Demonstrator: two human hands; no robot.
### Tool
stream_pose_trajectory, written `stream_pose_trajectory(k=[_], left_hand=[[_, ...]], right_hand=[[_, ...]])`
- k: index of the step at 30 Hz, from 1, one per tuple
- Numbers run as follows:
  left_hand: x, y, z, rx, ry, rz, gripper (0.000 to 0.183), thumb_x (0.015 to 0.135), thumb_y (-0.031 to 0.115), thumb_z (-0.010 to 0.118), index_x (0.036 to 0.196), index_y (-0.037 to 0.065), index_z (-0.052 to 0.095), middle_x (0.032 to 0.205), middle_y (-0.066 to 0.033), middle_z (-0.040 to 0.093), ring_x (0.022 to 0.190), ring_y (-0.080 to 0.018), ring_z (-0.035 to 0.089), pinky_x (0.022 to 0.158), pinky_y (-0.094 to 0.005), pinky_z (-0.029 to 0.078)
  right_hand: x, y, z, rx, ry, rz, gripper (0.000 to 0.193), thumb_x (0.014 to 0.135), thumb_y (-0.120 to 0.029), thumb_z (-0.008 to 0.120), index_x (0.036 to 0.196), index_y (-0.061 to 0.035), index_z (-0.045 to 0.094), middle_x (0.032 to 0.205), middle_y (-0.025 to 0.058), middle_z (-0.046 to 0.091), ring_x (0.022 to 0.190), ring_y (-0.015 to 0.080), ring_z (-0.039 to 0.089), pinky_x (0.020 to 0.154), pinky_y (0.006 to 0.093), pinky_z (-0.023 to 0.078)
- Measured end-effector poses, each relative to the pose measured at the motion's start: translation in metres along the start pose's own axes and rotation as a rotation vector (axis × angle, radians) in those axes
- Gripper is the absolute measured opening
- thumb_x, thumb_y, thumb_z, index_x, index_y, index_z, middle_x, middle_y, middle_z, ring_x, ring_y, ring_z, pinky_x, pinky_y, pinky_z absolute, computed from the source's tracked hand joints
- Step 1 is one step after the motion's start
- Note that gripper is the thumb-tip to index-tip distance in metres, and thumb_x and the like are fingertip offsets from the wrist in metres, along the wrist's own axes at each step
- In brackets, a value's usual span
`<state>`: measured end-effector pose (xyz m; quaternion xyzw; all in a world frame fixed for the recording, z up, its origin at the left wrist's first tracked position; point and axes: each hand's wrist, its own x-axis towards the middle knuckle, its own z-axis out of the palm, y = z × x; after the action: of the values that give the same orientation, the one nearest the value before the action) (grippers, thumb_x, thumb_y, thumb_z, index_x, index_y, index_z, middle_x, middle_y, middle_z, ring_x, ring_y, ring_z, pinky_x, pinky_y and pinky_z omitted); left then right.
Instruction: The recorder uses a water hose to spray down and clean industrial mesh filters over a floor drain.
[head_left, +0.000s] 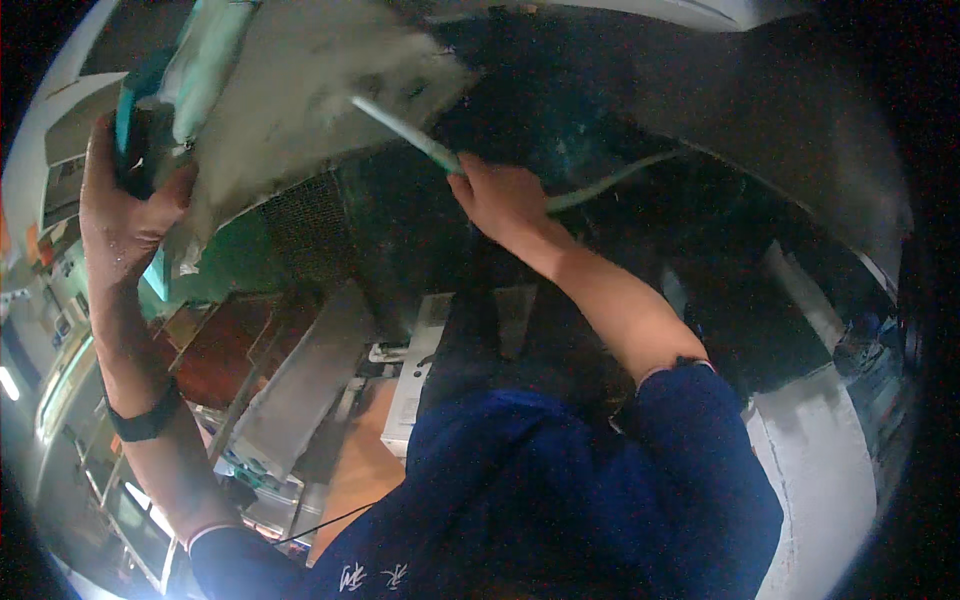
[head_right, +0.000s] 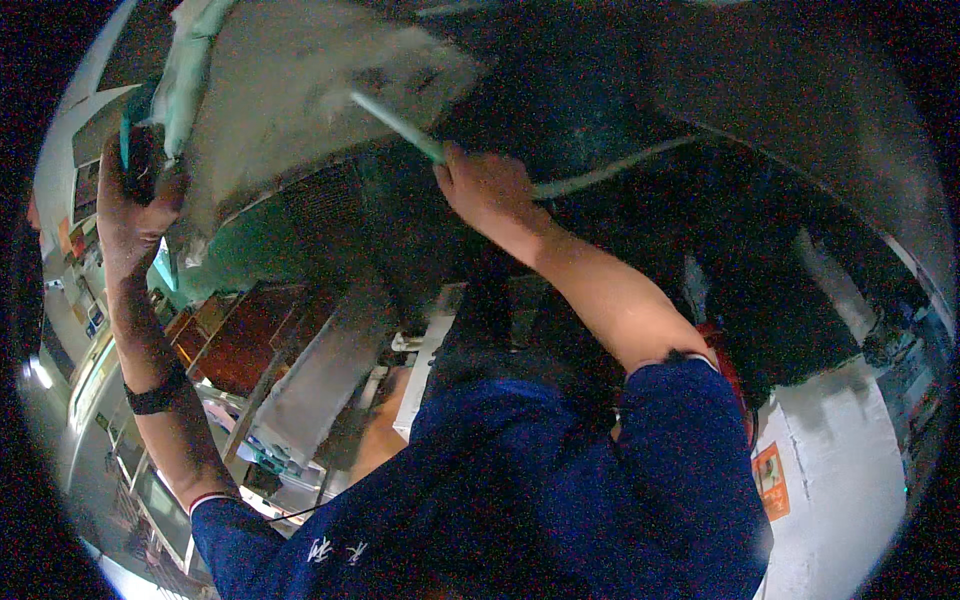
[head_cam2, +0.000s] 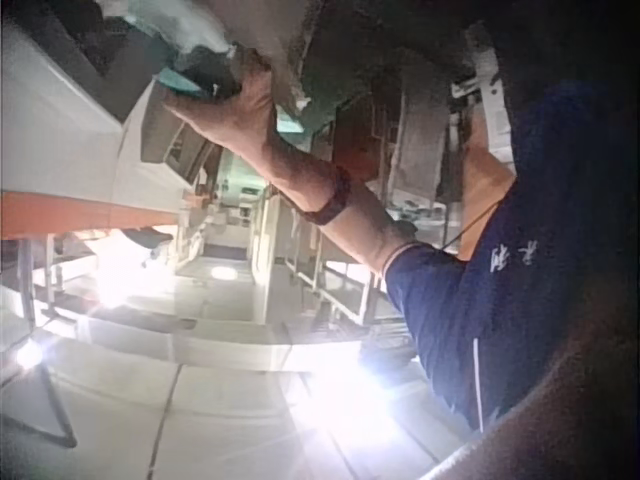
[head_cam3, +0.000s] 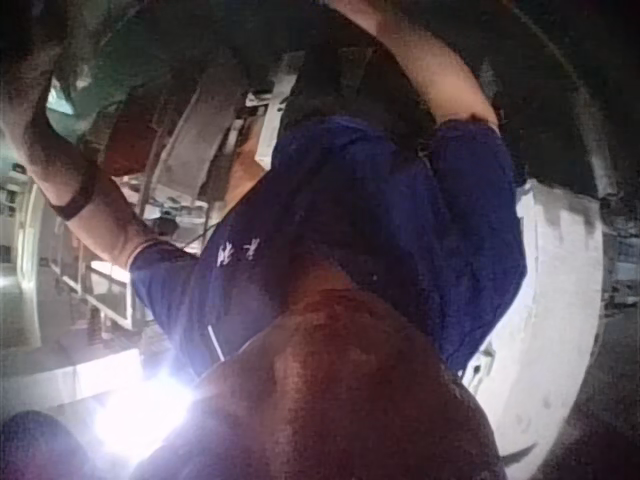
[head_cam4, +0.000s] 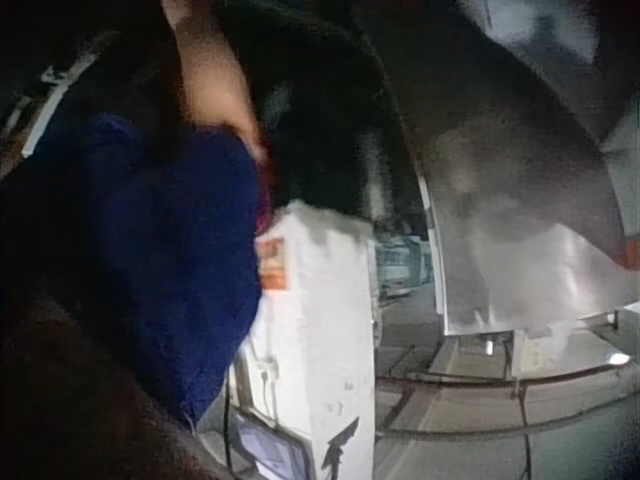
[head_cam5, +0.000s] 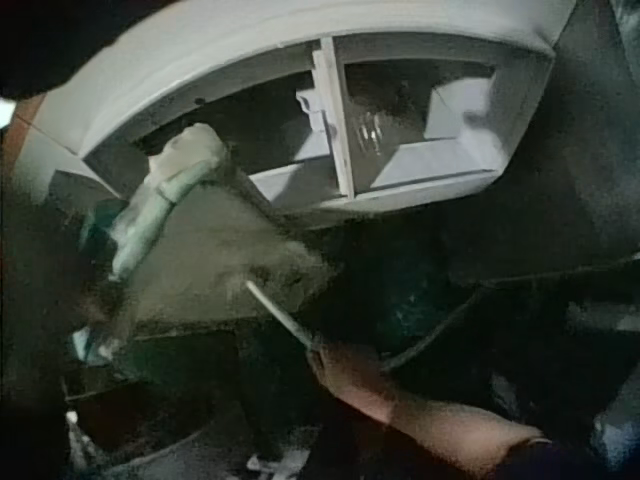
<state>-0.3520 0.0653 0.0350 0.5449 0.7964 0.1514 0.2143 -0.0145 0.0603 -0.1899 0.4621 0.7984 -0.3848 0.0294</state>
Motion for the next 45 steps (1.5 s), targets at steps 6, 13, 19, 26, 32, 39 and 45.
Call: stream_pose_trajectory(k=[6, 13, 19, 26, 32, 39, 45], left_hand=[[0.004, 0.006, 0.006, -0.146, 0.011, 0.028, 0.067, 0.074, 0.013, 0.080, 0.132, -0.001, 0.049, 0.120, -0.0098, 0.061, 0.111, -0.0187, 0.059, 0.101, -0.0319, 0.045], [-0.008, -0.002, -0.002, -0.135, -0.013, 0.006, 0.070, 0.074, 0.012, 0.082, 0.134, -0.001, 0.048, 0.124, -0.0104, 0.062, 0.114, -0.0194, 0.059, 0.103, -0.0331, 0.044], [0.004, -0.015, -0.005, 0.008, -0.048, 0.011, 0.072, 0.075, 0.013, 0.081, 0.136, -0.002, 0.047, 0.130, -0.0129, 0.059, 0.119, -0.0200, 0.057, 0.103, -0.0343, 0.045], [-0.003, -0.006, -0.003, -0.159, -0.049, -0.023, 0.078, 0.077, 0.015, 0.081, 0.141, -0.003, 0.042, 0.132, -0.0149, 0.058, 0.122, -0.0215, 0.056, 0.105, -0.0355, 0.045], [-0.001, 0.000, -0.003, -0.077, -0.029, 0.000, 0.076, 0.076, 0.014, 0.081, 0.140, -0.004, 0.044, 0.129, -0.0133, 0.060, 0.120, -0.0204, 0.058, 0.104, -0.0337, 0.046], [-0.002, -0.001, -0.004, -0.030, -0.032, 0.026, 0.066, 0.080, 0.010, 0.078, 0.136, -0.002, 0.047, 0.129, -0.0129, 0.061, 0.119, -0.0204, 0.058, 0.104, -0.0343, 0.046], [0.002, -0.010, -0.006, 0.011, 0.002, 0.046, 0.061, 0.080, 0.008, 0.077, 0.134, -0.002, 0.050, 0.125, -0.0111, 0.062, 0.116, -0.0203, 0.060, 0.102, -0.0340, 0.046]], right_hand=[[0.057, 0.040, 0.058, -0.041, 0.059, 0.075, 0.029, 0.097, -0.035, 0.057, 0.100, -0.0075, 0.063, 0.076, 0.0174, 0.070, 0.071, 0.0396, 0.069, 0.064, 0.0549, 0.054], [0.012, -0.005, 0.005, 0.065, 0.079, -0.039, 0.030, 0.098, -0.037, 0.055, 0.101, -0.0081, 0.063, 0.075, 0.0151, 0.070, 0.071, 0.0407, 0.069, 0.065, 0.0556, 0.054], [0.052, 0.039, 0.073, 0.041, -0.048, 0.111, 0.031, 0.099, -0.038, 0.055, 0.106, -0.0095, 0.065, 0.081, 0.0175, 0.071, 0.077, 0.0408, 0.070, 0.070, 0.0561, 0.054], [0.016, 0.082, 0.029, 0.107, 0.076, 0.276, 0.032, 0.099, -0.038, 0.054, 0.113, -0.0102, 0.064, 0.092, 0.0216, 0.071, 0.087, 0.0463, 0.067, 0.076, 0.0567, 0.054], [0.034, 0.085, 0.012, 0.077, 0.081, 0.242, 0.032, 0.099, -0.038, 0.054, 0.107, -0.0081, 0.064, 0.094, 0.0225, 0.070, 0.089, 0.0468, 0.066, 0.075, 0.0564, 0.054], [0.069, 0.096, 0.022, 0.021, 0.041, 0.194, 0.033, 0.100, -0.039, 0.052, 0.104, -0.0079, 0.065, 0.096, 0.0195, 0.071, 0.090, 0.0447, 0.067, 0.078, 0.0569, 0.054], [0.112, 0.108, 0.045, -0.038, 0.042, 0.170, 0.035, 0.099, -0.036, 0.052, 0.105, -0.0052, 0.068, 0.101, 0.0206, 0.071, 0.097, 0.0422, 0.068, 0.084, 0.0558, 0.053]])
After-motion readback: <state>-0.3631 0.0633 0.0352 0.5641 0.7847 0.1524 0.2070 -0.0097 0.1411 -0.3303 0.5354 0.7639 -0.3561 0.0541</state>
